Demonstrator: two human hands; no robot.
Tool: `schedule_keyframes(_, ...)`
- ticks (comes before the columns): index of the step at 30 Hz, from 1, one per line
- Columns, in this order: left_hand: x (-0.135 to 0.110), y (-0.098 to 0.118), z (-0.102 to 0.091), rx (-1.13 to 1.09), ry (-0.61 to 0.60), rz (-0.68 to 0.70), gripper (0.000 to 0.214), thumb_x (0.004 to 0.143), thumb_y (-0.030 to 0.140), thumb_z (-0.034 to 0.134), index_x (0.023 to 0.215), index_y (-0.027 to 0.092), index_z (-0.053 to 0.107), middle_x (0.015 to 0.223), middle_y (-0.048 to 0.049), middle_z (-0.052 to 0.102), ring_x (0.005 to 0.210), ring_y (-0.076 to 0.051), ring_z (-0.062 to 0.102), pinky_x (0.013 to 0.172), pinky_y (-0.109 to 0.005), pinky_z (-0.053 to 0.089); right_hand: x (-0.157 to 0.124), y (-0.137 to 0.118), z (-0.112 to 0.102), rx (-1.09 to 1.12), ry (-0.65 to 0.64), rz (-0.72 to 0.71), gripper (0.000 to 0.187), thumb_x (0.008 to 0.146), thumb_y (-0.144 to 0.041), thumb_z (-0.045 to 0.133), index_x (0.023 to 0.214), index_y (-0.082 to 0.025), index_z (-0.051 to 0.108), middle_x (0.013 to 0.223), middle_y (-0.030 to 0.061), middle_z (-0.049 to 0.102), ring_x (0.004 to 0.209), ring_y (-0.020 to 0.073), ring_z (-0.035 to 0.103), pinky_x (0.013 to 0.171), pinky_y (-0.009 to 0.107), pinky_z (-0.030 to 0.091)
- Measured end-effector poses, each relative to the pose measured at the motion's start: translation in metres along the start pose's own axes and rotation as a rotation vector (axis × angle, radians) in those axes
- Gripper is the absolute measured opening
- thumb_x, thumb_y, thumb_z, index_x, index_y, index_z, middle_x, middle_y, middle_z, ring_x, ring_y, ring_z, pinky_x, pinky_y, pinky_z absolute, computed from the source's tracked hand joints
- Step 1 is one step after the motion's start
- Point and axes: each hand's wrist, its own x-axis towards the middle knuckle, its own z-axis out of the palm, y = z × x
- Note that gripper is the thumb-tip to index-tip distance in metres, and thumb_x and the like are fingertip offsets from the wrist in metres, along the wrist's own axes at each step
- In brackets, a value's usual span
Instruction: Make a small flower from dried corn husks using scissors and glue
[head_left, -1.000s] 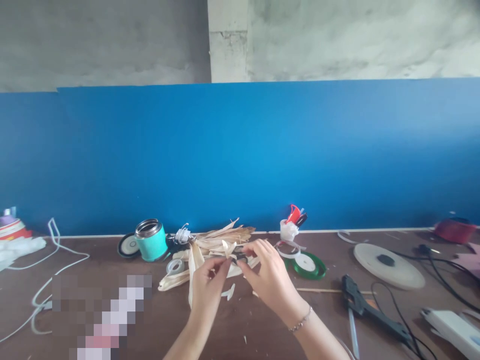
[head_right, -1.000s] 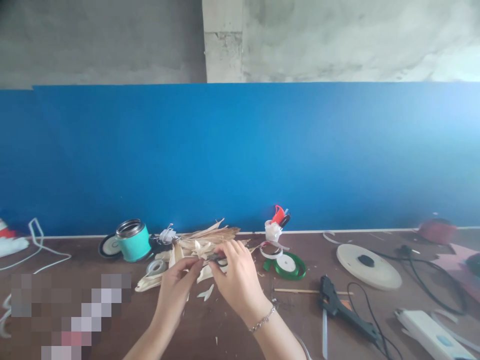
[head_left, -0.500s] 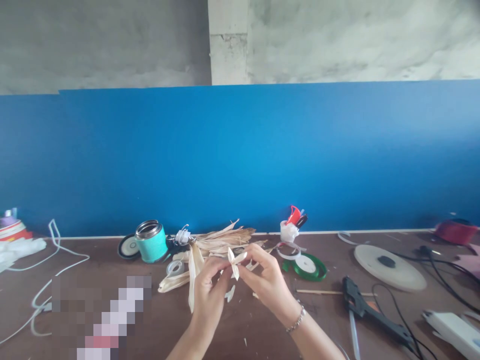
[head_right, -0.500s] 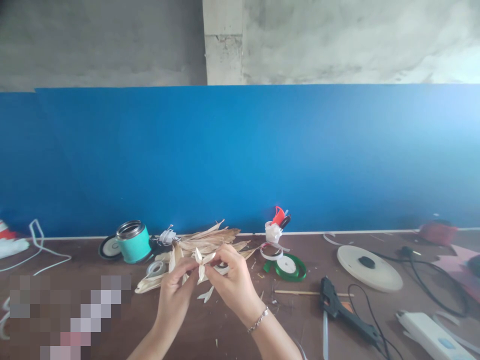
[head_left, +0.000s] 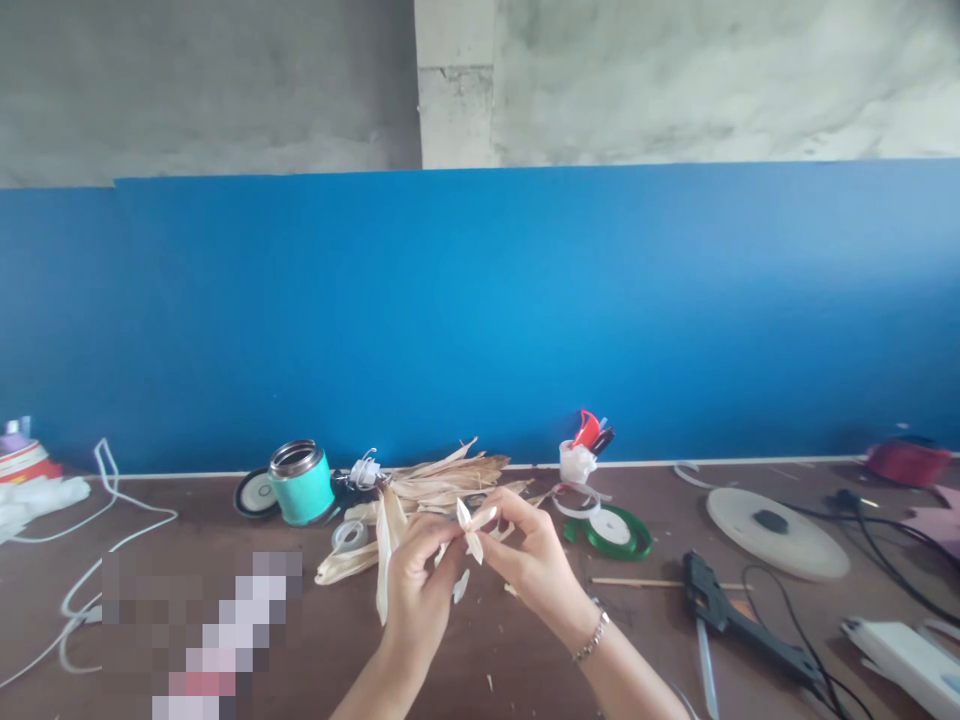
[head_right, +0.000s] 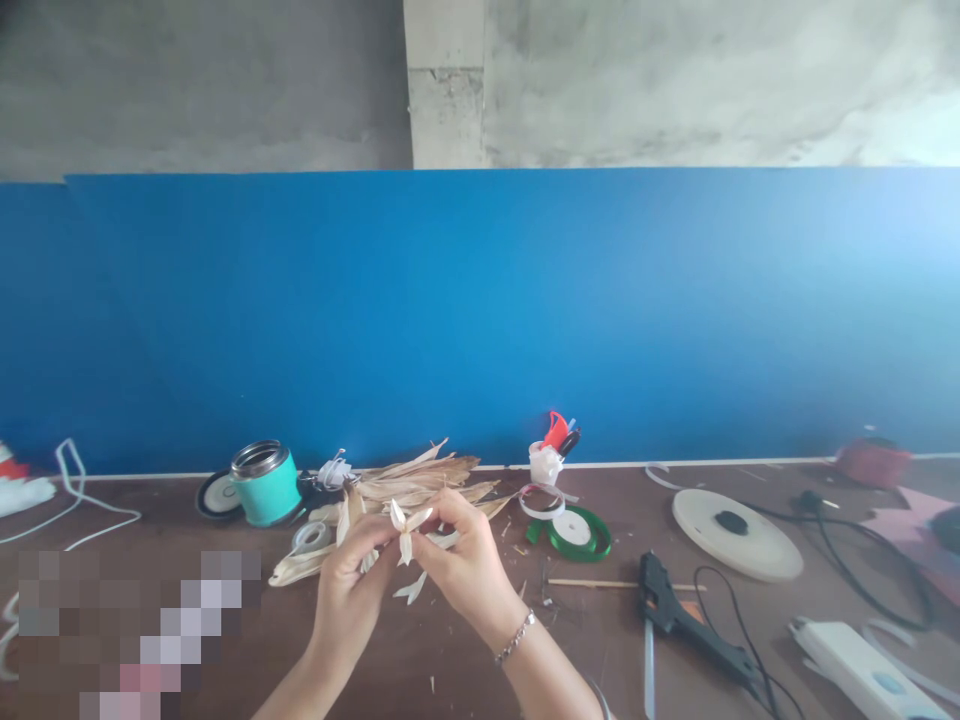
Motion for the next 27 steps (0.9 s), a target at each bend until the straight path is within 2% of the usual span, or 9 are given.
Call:
schedule_keyframes(5, 0.001, 0.003, -0.001, 0.014, 0.005, -0.002, 0.016, 0.082, 0.028, 0.058, 0.085, 0.024, 0.073, 0.079, -0.0057, 0.067, 0.079, -0.021, 0.059, 0.072, -0.031, 0.048, 0.000, -0.001, 0.001, 0.027, -0.005, 0.010, 0.008, 0.072, -0.023, 0.063, 0.067, -0.018, 0.060, 0.064, -0.0025, 0.052, 0.060, 0.0112, 0.044, 0.059, 0.024, 0.037)
schedule_keyframes(11, 0.009, 0.012, -0.006, -0.041, -0.083, -0.126, 0.020, 0.079, 0.035, 0.061, 0.092, 0.024, 0.073, 0.092, -0.0065, 0.069, 0.087, -0.023, 0.060, 0.079, -0.034, 0.047, 0.004, 0.002, -0.005, 0.064, -0.055, 0.037, 0.018, 0.073, -0.034, 0.065, 0.066, -0.018, 0.063, 0.061, -0.0018, 0.051, 0.059, 0.0114, 0.042, 0.057, 0.024, 0.037)
schedule_keyframes(17, 0.012, 0.014, -0.008, -0.149, -0.176, -0.342, 0.022, 0.074, 0.042, 0.063, 0.076, 0.022, 0.072, 0.081, -0.0034, 0.065, 0.069, -0.017, 0.058, 0.055, -0.025, 0.044, 0.006, 0.007, -0.009, 0.206, -0.159, 0.104, 0.016, 0.071, -0.032, 0.070, 0.067, -0.017, 0.066, 0.064, -0.0008, 0.052, 0.061, 0.0112, 0.045, 0.058, 0.024, 0.039)
schedule_keyframes(19, 0.013, 0.015, -0.009, -0.168, -0.201, -0.395, 0.023, 0.073, 0.043, 0.064, 0.072, 0.021, 0.070, 0.076, -0.0020, 0.064, 0.061, -0.014, 0.055, 0.052, -0.023, 0.041, 0.006, 0.006, -0.009, 0.225, -0.168, 0.118, 0.017, 0.070, -0.032, 0.071, 0.067, -0.017, 0.065, 0.064, -0.0011, 0.052, 0.061, 0.0110, 0.045, 0.057, 0.023, 0.039)
schedule_keyframes(22, 0.013, 0.016, -0.009, -0.183, -0.246, -0.400, 0.024, 0.072, 0.044, 0.064, 0.069, 0.020, 0.066, 0.071, -0.0003, 0.062, 0.058, -0.013, 0.052, 0.053, -0.023, 0.041, 0.006, 0.004, -0.009, 0.267, -0.197, 0.145, 0.021, 0.069, -0.036, 0.072, 0.066, -0.017, 0.064, 0.064, -0.0015, 0.051, 0.060, 0.0108, 0.045, 0.057, 0.023, 0.039)
schedule_keyframes(25, 0.014, 0.012, -0.010, -0.180, -0.212, -0.360, 0.024, 0.073, 0.043, 0.063, 0.068, 0.020, 0.063, 0.069, 0.0002, 0.060, 0.061, -0.013, 0.052, 0.059, -0.025, 0.042, 0.008, 0.012, -0.012, 0.347, -0.243, 0.178, 0.022, 0.069, -0.036, 0.071, 0.079, -0.018, 0.064, 0.068, -0.0012, 0.054, 0.062, 0.0110, 0.049, 0.059, 0.023, 0.042)
schedule_keyframes(27, 0.014, 0.007, -0.009, -0.165, -0.135, -0.353, 0.023, 0.074, 0.042, 0.063, 0.067, 0.019, 0.061, 0.064, 0.0014, 0.056, 0.060, -0.013, 0.050, 0.059, -0.024, 0.041, 0.009, 0.025, -0.011, 0.275, -0.259, 0.215, 0.021, 0.071, -0.031, 0.067, 0.088, -0.018, 0.064, 0.072, -0.0004, 0.059, 0.063, 0.0115, 0.053, 0.059, 0.023, 0.043)
